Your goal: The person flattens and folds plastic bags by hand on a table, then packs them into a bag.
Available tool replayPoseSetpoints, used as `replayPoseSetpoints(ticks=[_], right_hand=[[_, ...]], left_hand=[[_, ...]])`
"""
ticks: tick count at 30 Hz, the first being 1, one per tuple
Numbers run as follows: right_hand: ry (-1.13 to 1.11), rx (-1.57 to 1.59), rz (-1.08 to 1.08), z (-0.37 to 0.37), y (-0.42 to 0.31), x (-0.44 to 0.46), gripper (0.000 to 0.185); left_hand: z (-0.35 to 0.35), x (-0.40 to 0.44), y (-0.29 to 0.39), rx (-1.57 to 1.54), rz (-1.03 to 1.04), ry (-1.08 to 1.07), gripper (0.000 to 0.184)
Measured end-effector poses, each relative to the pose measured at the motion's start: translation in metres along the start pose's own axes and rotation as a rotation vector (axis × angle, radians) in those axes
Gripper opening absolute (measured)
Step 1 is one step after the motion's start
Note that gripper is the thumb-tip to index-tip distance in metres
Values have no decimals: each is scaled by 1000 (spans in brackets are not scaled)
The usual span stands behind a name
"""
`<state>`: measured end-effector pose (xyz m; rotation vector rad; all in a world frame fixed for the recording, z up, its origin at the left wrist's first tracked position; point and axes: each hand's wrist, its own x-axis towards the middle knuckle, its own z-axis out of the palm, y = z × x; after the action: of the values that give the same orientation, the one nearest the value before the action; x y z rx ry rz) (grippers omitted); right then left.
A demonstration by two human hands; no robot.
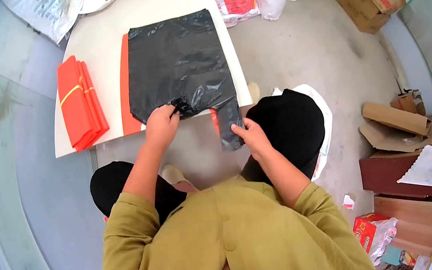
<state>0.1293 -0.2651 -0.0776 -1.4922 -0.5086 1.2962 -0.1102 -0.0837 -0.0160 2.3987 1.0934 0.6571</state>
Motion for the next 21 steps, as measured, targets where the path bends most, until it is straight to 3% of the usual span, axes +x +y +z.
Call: replayPoseSetpoints(ticks=[1, 2, 4, 10, 11, 14, 15, 16, 18, 21], right_hand=[[33, -24, -38, 4, -1, -1, 34], [75, 28, -13, 7, -1, -5, 18], [262, -268, -311, 7, 27, 7, 22], [411, -651, -524, 10, 3, -16, 22], [259, -417, -270, 6, -5, -17, 22], [224, -136, -367, 13, -1, -13, 36], [264, -215, -371, 7, 9, -5, 52], [229, -153, -212, 15, -24, -24, 57], [186, -235, -406, 16, -28, -19, 61], [32, -362, -422, 36, -82, -19, 32]], left_hand=[[0, 1, 0, -6, 2, 12, 17], [0, 1, -1, -8, 3, -3, 17], [-4, 0, 1, -8, -6, -36, 17], [2, -10, -4, -66, 109, 103, 10], [2, -11, -3, -85, 125, 128, 9], [-2, -13, -5, -63, 180, 95, 15], [-3, -14, -5, -69, 186, 88, 17], [-4, -16, -5, -76, 190, 80, 19], [-7, -18, -3, -82, 196, 74, 23], [-6, -22, 0, -77, 189, 67, 26]])
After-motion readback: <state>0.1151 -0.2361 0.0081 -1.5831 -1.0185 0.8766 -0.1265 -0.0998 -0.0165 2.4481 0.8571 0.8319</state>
